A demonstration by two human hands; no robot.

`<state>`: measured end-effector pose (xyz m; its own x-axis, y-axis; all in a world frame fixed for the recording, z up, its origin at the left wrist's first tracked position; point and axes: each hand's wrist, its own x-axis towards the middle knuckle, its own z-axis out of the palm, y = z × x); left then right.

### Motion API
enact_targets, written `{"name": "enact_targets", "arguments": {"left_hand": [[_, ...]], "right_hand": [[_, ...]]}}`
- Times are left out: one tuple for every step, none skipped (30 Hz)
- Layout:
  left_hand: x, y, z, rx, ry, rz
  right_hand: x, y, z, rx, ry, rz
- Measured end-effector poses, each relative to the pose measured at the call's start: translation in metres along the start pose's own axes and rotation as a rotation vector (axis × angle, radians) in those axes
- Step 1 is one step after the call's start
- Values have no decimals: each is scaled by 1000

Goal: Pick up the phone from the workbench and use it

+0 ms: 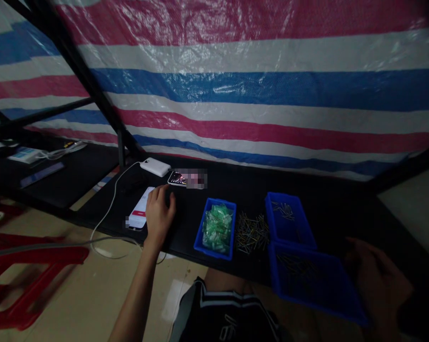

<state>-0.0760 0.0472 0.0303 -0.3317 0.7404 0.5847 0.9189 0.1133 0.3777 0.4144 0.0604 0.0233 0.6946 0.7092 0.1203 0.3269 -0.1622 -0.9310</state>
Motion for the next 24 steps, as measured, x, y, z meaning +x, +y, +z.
{"name": "enact_targets", "arguments": {"left_hand": [[9, -5, 1, 29, -9, 35], [19, -11, 2, 57, -28, 64], [29, -18, 1, 89, -63, 91], [39, -26, 1, 114, -127, 129], [49, -33, 0, 125, -224, 184], [59, -40, -1, 120, -295, 231], [68, -47, -2, 108, -340, 270], [77, -53, -3, 100, -383, 313], [85, -58, -4, 105, -416, 345], [92, -64, -4, 129, -443, 365], [99, -71, -5, 174, -468, 369], [106, -79, -6, 240, -480, 352], [114, -87, -6, 319, -490, 321], [121, -96, -5, 392, -499, 289], [129, -106, -4, 442, -526, 283], [137, -115, -2, 489, -542, 269], [145, -123, 1, 527, -560, 262], [152, -130, 4, 539, -594, 276], [160, -135, 9, 533, -639, 294], [166, -139, 14, 519, -694, 305], [172, -141, 19, 505, -731, 318], [177, -142, 23, 494, -759, 325], [182, -141, 28, 486, -777, 330], [185, -140, 31, 480, -784, 335]], "right_hand": [[3, 2, 2, 53, 39, 37], [4, 4, 3, 99, 83, 73], [5, 5, 2, 134, 120, 94], [4, 5, 1, 157, 134, 106], [3, 5, 0, 176, 136, 114], [2, 4, -1, 197, 134, 117], [1, 2, -1, 214, 128, 120], [0, 1, -1, 221, 118, 127], [-1, -1, -1, 219, 104, 132], [-1, -2, -1, 208, 92, 134], [-1, -2, -1, 195, 85, 133], [-1, -1, -1, 189, 80, 132], [-1, 0, -1, 188, 81, 129], [-1, 1, -1, 186, 75, 120], [-1, 3, -2, 181, 71, 114], [-1, 4, -2, 175, 72, 111], [-1, 4, -2, 164, 72, 114], [-2, 4, -2, 154, 72, 122], [-2, 3, -2, 149, 75, 125], [-3, 1, -2, 153, 80, 128], [-4, -1, -2, 162, 84, 130], [-4, -4, -2, 173, 79, 126], [-4, -5, -2, 183, 70, 130], [-4, -6, -3, 188, 66, 138]]}}
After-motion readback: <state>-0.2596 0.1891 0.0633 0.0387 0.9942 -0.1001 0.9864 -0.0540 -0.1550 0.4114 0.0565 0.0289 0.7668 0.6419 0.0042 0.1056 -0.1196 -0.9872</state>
